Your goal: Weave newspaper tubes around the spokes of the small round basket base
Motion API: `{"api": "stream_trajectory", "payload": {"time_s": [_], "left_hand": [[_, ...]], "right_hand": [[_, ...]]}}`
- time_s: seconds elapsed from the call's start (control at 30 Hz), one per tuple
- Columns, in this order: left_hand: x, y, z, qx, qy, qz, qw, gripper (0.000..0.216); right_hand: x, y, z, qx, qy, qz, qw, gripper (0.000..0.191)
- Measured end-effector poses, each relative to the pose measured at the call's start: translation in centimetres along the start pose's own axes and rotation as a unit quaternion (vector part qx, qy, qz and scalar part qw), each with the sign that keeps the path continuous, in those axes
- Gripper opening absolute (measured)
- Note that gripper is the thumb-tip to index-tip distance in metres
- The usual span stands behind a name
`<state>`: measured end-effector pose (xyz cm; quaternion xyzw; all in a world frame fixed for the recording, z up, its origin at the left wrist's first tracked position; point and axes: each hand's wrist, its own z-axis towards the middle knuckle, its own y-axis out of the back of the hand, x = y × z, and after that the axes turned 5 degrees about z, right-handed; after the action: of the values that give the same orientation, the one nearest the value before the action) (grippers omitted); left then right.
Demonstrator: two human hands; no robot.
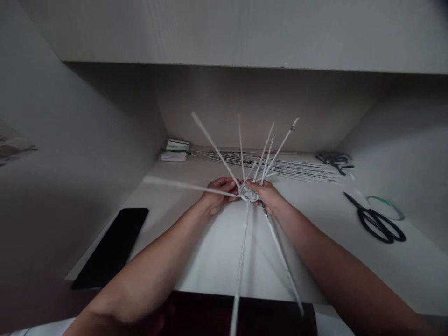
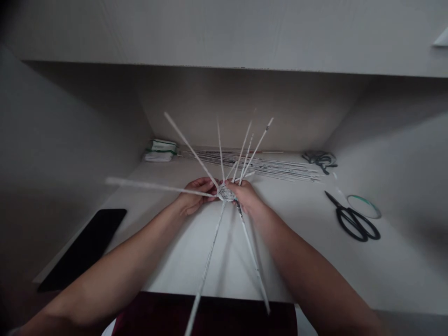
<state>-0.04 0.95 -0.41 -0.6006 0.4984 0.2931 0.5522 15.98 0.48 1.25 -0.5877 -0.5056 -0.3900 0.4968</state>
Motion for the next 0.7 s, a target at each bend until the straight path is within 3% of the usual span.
{"api": "stream_trajectory", "payload": {"time_s": [0.17,0.43,0.7], "left_hand": [[0.6,-0.1,0.3,-0.017,-0.007,0.011,1.0,0.031],[0.9,-0.9,-0.5,-0.062,-0.093,0.079,0.991,0.037],[0.6,-0.7,-0.5,-0.066,-0.081,0.092,0.99,0.038]], "right_hand": [[-0.7,-0.5,-0.2,0.03,0.019,-0.025,0.999,0.032],[-1.2,-0.8,-0.1,0.038,0.01,-0.024,0.999,0.03],[-1.2,-0.9,-0.1,0.029,0.005,0.003,1.0,0.038]]}}
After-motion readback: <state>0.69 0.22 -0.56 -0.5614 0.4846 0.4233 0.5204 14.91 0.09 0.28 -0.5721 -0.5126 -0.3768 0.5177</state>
